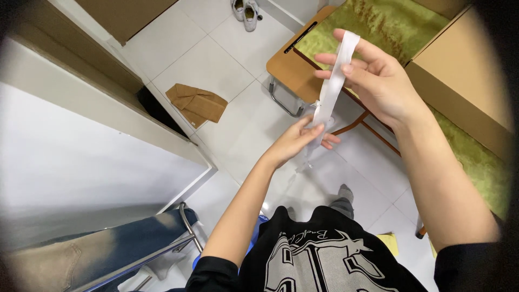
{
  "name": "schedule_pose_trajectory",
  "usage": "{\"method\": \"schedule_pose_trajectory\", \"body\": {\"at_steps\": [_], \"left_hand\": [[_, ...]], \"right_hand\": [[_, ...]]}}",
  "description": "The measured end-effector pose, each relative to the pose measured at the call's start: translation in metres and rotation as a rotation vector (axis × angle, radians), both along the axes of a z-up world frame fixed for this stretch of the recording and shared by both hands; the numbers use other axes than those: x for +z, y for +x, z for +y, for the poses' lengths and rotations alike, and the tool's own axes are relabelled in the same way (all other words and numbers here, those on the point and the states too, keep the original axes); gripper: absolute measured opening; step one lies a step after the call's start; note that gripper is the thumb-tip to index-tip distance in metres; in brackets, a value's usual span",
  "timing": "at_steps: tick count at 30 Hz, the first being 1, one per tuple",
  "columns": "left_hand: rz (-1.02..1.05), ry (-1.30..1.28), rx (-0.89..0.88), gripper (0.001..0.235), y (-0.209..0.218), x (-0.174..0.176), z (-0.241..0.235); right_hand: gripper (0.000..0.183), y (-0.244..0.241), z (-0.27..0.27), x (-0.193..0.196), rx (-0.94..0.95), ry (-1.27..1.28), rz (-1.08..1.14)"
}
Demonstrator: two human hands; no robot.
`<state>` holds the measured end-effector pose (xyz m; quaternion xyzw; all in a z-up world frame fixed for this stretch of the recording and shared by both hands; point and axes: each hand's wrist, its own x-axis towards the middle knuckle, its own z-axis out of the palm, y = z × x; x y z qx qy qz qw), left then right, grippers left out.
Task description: Packing a black garment into a plastic sleeve and then into a cardboard box
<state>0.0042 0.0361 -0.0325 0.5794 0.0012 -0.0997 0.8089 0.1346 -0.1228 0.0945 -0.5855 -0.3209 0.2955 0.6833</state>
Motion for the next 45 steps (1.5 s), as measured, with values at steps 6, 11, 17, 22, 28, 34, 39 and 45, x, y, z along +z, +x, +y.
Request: {"method": "schedule_pose_trajectory", "body": {"at_steps": [6,11,17,22,28,34,39,45], "left_hand": [[0.016,0.171,-0.172,0.035,-0.010,-0.001,-0.008],[-0.106,0.046,-0.213,0.039,-0.010,0.023,-0.008],[-0.230,-0.047,-0.021,0.038,0.003,0.065,0.006],[-0.313,-0.097,0.032,0.045,0.019,0.083,0.022],[-0.314,-0.077,0.304,0.045,0.032,0.077,0.060],[-0.216,-0.179,0.574,0.047,0.018,0.044,0.098],[-0.093,-0.305,0.626,0.047,0.012,-0.005,0.099],[0.044,-0.380,0.451,0.065,0.013,-0.051,0.047]], "right_hand": [[0.061,0.011,0.005,-0.017,-0.116,-0.109,0.023],[0.056,0.022,0.000,-0.101,-0.166,-0.169,0.151],[0.061,-0.023,-0.003,-0.201,-0.072,-0.172,0.467],[0.088,-0.074,0.002,-0.175,0.233,-0.133,0.421],[0.084,-0.074,-0.014,-0.169,0.320,-0.133,0.341],[0.029,-0.069,-0.035,-0.108,0.254,-0.220,0.133],[0.027,-0.058,-0.041,-0.067,0.204,-0.103,0.055],[0.035,-0.053,-0.022,-0.009,0.191,0.027,-0.014]]}}
